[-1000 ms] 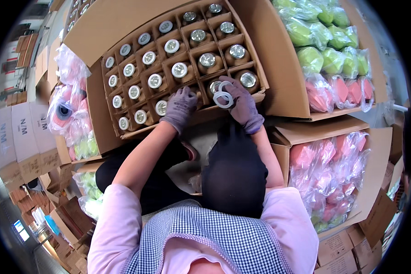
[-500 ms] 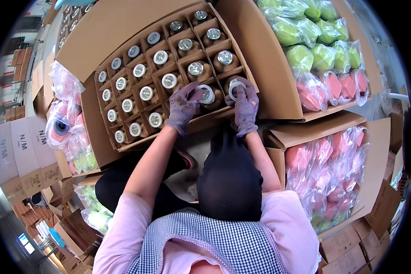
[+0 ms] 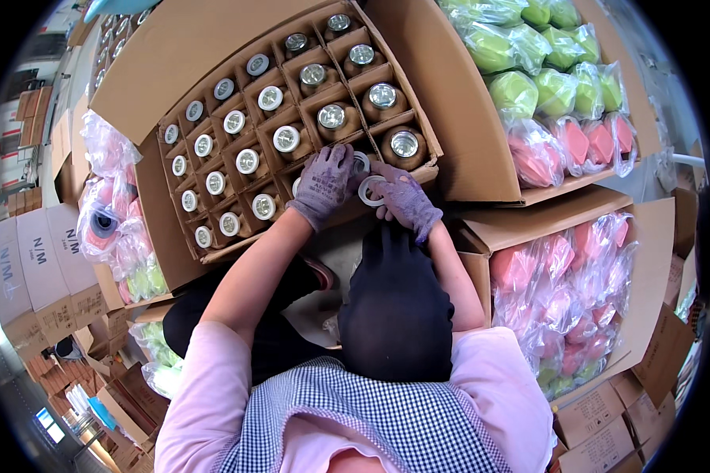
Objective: The person sits on the floor in a warehouse and places white plastic rings onto the tops of small jars arranged in a cardboard box. They handle the rings and jars by hand, working through the grid of jars in the box.
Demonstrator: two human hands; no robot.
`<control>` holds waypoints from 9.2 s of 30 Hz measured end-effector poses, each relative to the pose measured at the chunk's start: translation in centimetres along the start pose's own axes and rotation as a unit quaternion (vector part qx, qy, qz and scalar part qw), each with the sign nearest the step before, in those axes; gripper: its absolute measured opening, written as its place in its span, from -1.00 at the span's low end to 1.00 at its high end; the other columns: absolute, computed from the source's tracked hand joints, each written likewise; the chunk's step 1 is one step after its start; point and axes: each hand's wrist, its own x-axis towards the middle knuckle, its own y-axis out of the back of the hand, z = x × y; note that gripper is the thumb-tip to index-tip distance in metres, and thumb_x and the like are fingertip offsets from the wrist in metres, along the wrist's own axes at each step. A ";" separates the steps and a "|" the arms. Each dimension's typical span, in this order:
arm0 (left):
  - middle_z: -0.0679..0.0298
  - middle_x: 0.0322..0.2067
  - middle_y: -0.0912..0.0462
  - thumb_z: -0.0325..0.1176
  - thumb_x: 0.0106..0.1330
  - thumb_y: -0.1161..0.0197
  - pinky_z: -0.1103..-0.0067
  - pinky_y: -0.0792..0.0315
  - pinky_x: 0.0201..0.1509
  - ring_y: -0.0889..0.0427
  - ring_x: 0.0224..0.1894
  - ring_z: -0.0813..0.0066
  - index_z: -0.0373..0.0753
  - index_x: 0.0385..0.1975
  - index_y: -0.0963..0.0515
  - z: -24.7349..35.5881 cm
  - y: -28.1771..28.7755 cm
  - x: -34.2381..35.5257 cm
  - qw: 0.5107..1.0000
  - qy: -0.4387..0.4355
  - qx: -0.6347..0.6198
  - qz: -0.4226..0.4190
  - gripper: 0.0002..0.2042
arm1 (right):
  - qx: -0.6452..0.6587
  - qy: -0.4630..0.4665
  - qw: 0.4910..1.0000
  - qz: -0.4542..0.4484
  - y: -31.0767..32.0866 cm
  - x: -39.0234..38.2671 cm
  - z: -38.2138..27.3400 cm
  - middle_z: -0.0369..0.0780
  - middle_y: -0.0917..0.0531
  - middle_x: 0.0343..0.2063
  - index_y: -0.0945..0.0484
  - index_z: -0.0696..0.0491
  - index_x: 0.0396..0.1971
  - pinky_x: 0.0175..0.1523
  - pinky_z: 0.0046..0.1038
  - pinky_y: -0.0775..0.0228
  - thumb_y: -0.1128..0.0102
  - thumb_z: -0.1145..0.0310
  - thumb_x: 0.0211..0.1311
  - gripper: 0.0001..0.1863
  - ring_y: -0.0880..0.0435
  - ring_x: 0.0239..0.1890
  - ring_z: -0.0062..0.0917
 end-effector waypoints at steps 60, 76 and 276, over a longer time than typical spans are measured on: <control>0.22 -0.10 -0.60 -0.37 0.13 -0.34 0.38 -0.46 -0.01 -0.58 -0.09 0.25 -0.21 -0.29 -0.55 -8.0 1.8 5.5 0.984 0.037 -0.091 0.146 -0.82 | 0.087 0.117 0.975 0.169 1.1 6.9 -1.4 -0.21 -0.61 -0.33 -0.40 0.11 0.11 -0.37 -0.56 -0.47 -0.12 0.27 0.32 -0.59 -0.56 -0.47 -0.64; 0.04 0.09 -0.51 -0.45 0.04 -0.36 0.40 -0.37 0.20 -0.49 0.14 0.12 -0.25 -0.32 -0.62 -6.6 -0.3 5.1 0.980 0.056 -0.188 0.030 -0.81 | 0.135 0.085 0.974 0.158 1.3 6.8 -1.0 -0.20 -0.62 -0.30 -0.43 0.16 0.06 -0.37 -0.63 -0.46 -0.09 0.30 0.34 -0.63 -0.58 -0.46 -0.66; 0.13 0.11 -0.46 -0.25 0.26 -0.19 0.38 -0.31 0.25 -0.41 0.17 0.15 -0.15 -0.14 -0.57 -22.3 -0.7 19.5 0.993 0.006 0.067 -0.096 -0.77 | 0.644 0.160 0.746 -0.061 2.2 14.7 -1.0 -0.10 -0.66 -0.21 -0.44 0.07 -0.02 -0.51 -0.75 -0.41 0.05 0.32 0.43 -0.76 -0.43 -0.67 -0.77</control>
